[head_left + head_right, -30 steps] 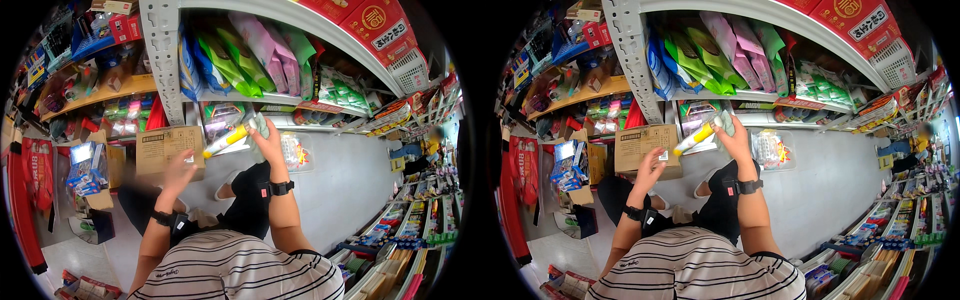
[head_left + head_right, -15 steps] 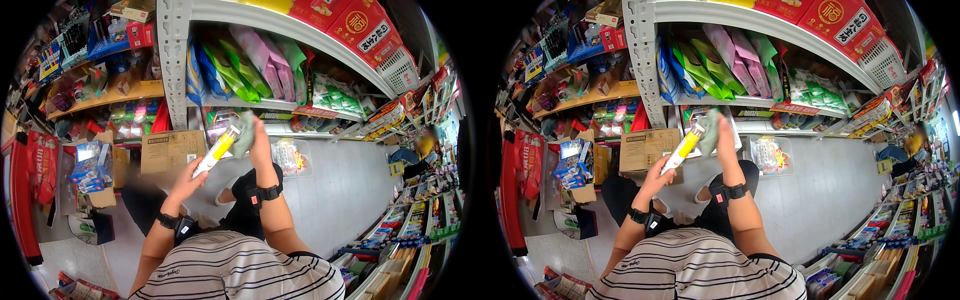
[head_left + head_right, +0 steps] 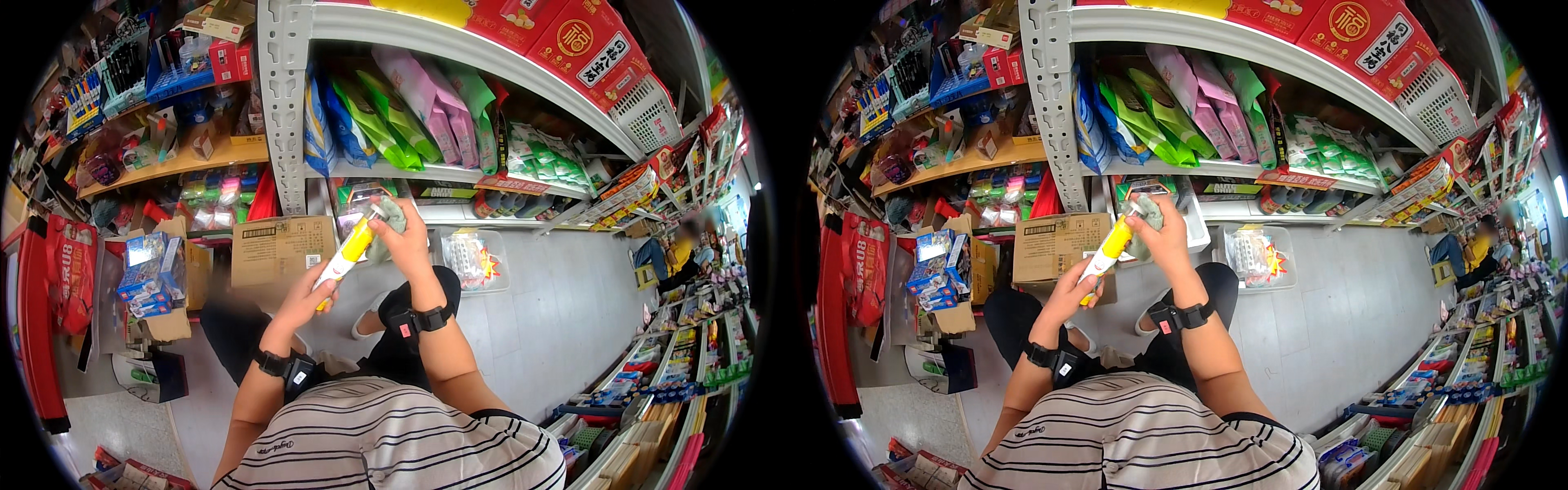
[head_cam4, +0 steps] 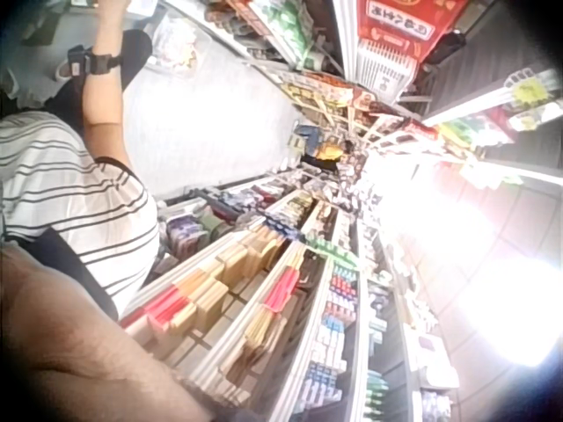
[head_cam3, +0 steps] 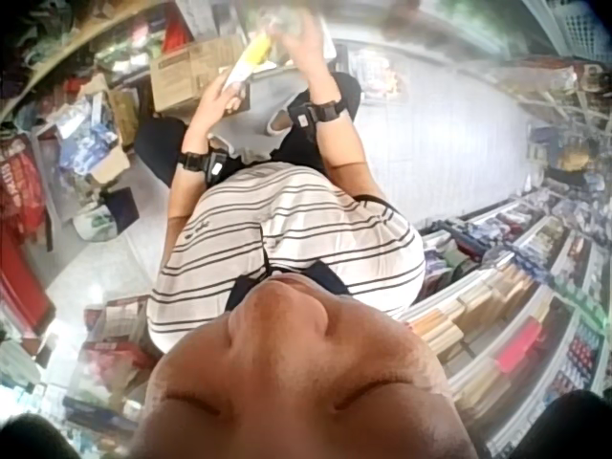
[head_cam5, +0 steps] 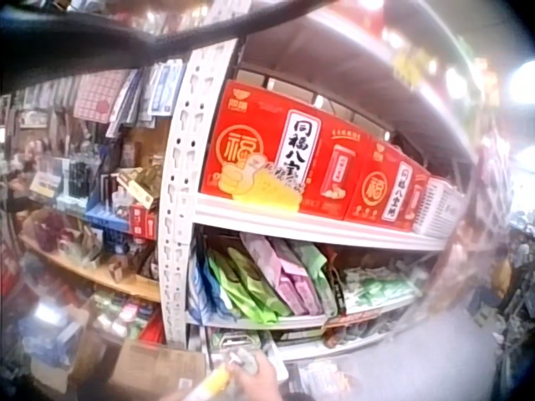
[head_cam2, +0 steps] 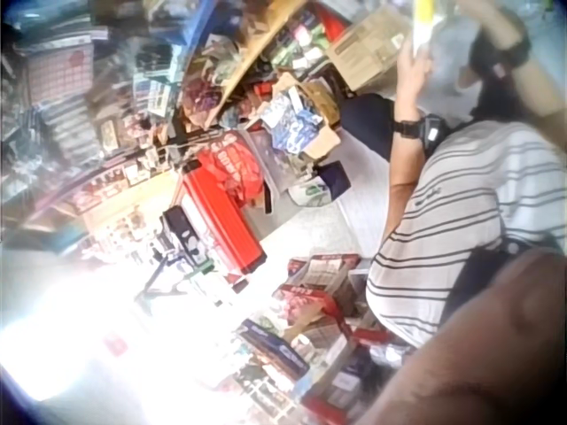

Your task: The person sits on the floor of a store and wipes several packaged boxes and a toy gun using a green cloth, then places them into a larger cardboard box.

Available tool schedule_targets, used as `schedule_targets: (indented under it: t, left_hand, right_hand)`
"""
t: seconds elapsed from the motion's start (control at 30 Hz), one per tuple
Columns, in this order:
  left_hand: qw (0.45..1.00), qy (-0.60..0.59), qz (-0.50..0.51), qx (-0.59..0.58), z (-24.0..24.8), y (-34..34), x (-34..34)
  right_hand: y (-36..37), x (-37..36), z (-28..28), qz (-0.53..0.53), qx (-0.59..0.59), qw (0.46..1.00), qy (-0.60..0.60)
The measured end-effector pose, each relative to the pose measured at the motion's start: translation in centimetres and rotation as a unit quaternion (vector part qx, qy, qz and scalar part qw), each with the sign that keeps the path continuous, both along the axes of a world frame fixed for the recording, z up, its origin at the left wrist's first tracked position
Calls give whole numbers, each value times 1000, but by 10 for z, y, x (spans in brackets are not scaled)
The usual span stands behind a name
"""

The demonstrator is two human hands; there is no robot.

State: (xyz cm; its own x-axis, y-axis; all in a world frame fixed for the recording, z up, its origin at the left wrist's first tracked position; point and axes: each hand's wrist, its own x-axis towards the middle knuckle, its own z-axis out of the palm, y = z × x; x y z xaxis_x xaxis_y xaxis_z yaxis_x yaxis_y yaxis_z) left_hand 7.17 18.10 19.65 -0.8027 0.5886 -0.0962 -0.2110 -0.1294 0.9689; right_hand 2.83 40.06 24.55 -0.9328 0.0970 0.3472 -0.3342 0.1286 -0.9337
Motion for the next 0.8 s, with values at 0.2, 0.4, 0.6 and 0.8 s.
schedule_targets:
  t: [0.2, 0.4, 0.6, 0.8]
  left_hand:
    - [990, -85, -88, 69, -2, -13, -5]
    - [995, -85, -48, 37, 4, -1, -3]
    - [998, -18, -10, -55, -3, 11, -8]
    - [992, -29, 114, -42, -9, 19, -11]
  right_hand:
    - [18, 4, 20, 168, -45, 977, -124]
    - [15, -1, 1, 59, 10, 995, -84]
    - [-14, 1, -37, -150, 181, 972, 26]
    - [-66, 31, -44, -17, 237, 964, 117]
